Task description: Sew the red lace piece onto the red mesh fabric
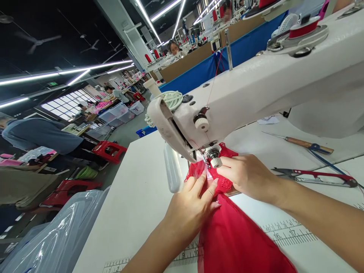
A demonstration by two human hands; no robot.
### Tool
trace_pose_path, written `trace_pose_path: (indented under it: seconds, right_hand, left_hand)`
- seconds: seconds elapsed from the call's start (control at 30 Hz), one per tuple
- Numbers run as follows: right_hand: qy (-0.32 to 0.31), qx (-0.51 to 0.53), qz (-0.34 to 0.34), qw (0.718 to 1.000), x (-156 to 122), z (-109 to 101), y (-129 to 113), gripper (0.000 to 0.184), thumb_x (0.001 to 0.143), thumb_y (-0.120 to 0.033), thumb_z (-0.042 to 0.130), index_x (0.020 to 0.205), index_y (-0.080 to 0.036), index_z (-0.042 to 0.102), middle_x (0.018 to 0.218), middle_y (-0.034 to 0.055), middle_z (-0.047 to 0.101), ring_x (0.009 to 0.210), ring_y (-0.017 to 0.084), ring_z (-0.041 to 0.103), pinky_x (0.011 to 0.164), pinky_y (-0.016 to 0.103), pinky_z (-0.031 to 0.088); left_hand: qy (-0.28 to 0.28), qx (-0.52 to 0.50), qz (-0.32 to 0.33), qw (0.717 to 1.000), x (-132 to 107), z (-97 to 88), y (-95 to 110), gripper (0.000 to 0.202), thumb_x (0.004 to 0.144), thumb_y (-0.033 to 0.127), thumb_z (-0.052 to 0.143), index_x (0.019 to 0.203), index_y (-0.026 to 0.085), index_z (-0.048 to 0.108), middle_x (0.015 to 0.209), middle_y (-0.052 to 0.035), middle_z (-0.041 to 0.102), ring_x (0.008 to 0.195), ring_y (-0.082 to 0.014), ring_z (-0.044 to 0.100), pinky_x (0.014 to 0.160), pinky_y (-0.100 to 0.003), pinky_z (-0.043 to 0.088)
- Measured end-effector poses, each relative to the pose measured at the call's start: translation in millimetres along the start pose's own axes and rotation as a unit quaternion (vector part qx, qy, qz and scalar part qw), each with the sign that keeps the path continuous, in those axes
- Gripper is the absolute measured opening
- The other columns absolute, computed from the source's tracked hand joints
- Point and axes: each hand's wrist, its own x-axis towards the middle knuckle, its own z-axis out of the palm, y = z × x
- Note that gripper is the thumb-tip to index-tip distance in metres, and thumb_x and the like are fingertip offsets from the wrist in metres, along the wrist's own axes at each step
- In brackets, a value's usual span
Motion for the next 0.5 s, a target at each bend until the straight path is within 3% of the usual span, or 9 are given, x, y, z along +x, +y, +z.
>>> trace_pose_path:
  seconds: [0.23,0.5]
  right_hand:
    - [0.028,-0.020,0.008,0.999,1.0,0.8,-2.8,0.041,0.107,-0.038,0.039,0.075,-0.021,0.059,0.066,0.0012,0.054,0.055,0.017,0.050,0.049,0.028,0.032]
    - [0.038,-0.007,0.018,0.999,-3.7,8.3,-0.1,0.031,0.102,-0.037,0.047,0.076,-0.022,0.055,0.068,0.0003,0.052,0.056,0.017,0.046,0.050,0.029,0.029]
  left_hand:
    - [0.007,0.007,0.006,1.000,0.2,0.1,-0.7,0.047,0.095,0.048,0.068,0.128,0.014,0.069,0.121,-0.0167,0.071,0.090,-0.0264,0.067,0.063,-0.034,0.061]
    - [0.002,0.013,-0.003,1.000,-0.9,-0.1,-0.1,0.045,0.094,0.044,0.070,0.129,0.016,0.069,0.120,-0.0164,0.071,0.084,-0.0250,0.066,0.060,-0.033,0.060]
